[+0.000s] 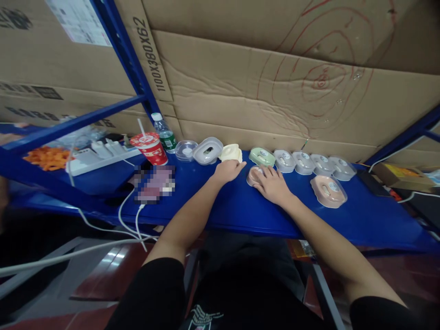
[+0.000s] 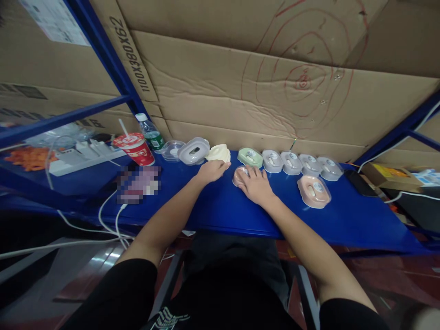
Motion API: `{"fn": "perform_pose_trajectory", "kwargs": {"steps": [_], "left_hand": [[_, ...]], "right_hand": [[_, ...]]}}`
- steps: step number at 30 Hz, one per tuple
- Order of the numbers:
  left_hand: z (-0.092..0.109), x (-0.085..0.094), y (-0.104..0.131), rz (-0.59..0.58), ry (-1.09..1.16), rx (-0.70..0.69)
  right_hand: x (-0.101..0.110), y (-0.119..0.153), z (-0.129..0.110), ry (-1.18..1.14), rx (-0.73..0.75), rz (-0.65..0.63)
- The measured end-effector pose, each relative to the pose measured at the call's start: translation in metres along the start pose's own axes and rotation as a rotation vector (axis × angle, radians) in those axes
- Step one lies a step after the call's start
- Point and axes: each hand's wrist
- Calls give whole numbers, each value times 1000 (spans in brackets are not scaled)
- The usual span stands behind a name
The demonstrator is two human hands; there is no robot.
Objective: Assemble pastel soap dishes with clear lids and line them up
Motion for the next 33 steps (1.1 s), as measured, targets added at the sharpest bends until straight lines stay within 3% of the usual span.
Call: {"fn": "perform_pose_trajectory", "kwargs": {"steps": [7,10,13,16,20,26,33], "left_hand": [[-10,22,-1,357,8,38],[-21,33,0,478,-39,89],[-30,35,-2,415,-69,127],[-28,25,-5,344,-114,77],[-20,10,-7,283,-195,-19],[-24,2,-10,238,-224,-24],[-31,4,-15,232,-202,31]], "right_hand": [[8,48,42,114,-208,133],[12,59,42,113,-235,181],[12,62,19,37,-125,124],[6,54,-3,-85,36,-2],[-7,40,4,-210,5,-53],[-19,47,42,-328,-214,110],[-6,48,64,-400,-338,337]]}}
Point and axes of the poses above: each hand's wrist, its own y-axis away from the middle knuckle, its own x-axis out of the back of the hand, z = x × y, and after that the axes turned 3 degrees about z, right-handed
